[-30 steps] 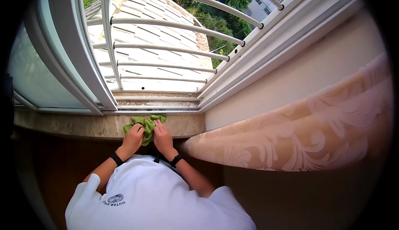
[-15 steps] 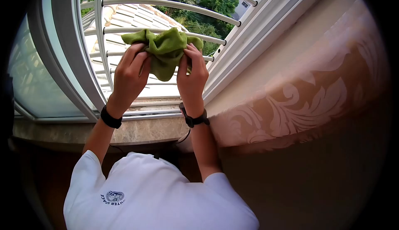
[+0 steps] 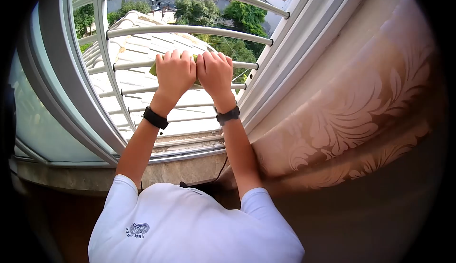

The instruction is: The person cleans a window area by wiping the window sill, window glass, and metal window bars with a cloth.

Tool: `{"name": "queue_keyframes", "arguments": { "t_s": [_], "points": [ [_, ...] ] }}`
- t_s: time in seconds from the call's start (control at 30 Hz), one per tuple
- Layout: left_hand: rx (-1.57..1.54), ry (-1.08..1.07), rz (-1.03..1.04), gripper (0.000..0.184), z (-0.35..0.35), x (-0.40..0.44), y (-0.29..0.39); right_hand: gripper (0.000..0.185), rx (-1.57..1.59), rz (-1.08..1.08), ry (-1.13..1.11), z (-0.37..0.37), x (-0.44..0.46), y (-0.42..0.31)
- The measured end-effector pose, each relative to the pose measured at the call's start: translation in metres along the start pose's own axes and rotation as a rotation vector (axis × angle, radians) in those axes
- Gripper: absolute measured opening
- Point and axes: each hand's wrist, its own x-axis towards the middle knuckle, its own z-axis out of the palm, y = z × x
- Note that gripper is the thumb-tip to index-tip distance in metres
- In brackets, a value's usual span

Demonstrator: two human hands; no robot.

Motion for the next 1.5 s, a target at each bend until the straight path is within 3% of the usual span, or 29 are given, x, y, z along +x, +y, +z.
{"name": "queue_keyframes", "arguments": {
  "t_s": [0.2,0.3,0.43,0.53,0.63,0.73,0.77,0.9,1.07,1.17,1.37,1.4,1.5],
  "points": [
    [-0.149,0.021,-0.028,0.015,0.012,-0.01,0.042,0.03,-0.173,0.129,0.209,0.001,-0.011,0.045],
    [-0.256,0.036,0.059,0.018,0.01,-0.015,0.024,0.024,-0.151,0.185,0.058,-0.004,-0.007,0.029],
    [-0.521,0.031,-0.047,0.025,-0.033,-0.021,0.011,0.003,0.106,0.015,0.179,0.01,-0.014,-0.002],
    [-0.467,-0.003,-0.079,0.03,-0.058,-0.046,0.002,0.005,0.32,0.021,0.309,0.016,-0.028,-0.014],
    [-0.353,-0.084,-0.106,0.032,-0.076,-0.072,-0.011,0.007,0.237,-0.092,0.299,0.021,-0.04,-0.027],
    [-0.276,-0.159,-0.177,0.032,-0.071,-0.096,-0.029,0.012,0.236,-0.096,0.203,0.022,-0.061,-0.033],
    [-0.264,-0.172,-0.189,0.031,-0.069,-0.101,-0.033,0.015,0.278,0.02,0.071,0.022,-0.076,-0.035],
    [-0.26,-0.211,-0.233,0.028,-0.064,-0.114,-0.039,0.019,0.189,-0.082,-0.021,0.042,-0.078,-0.033],
    [-0.279,-0.213,-0.18,0.032,-0.053,-0.105,-0.036,0.01,0.139,-0.052,-0.167,0.044,-0.071,-0.033],
    [-0.273,-0.224,-0.128,0.033,-0.032,-0.096,-0.038,0.019,0.122,-0.084,-0.293,0.046,-0.062,-0.035],
    [-0.246,-0.151,-0.036,0.025,0.0,-0.108,-0.055,0.014,0.168,-0.177,-0.144,0.072,-0.081,-0.01],
    [-0.191,-0.274,-0.092,0.031,-0.009,-0.114,-0.055,0.014,0.176,-0.217,-0.074,0.071,-0.088,-0.004],
    [-0.226,-0.161,-0.099,0.03,-0.036,-0.097,-0.051,0.012,0.121,-0.094,-0.049,0.035,-0.08,-0.005]
  ]
}}
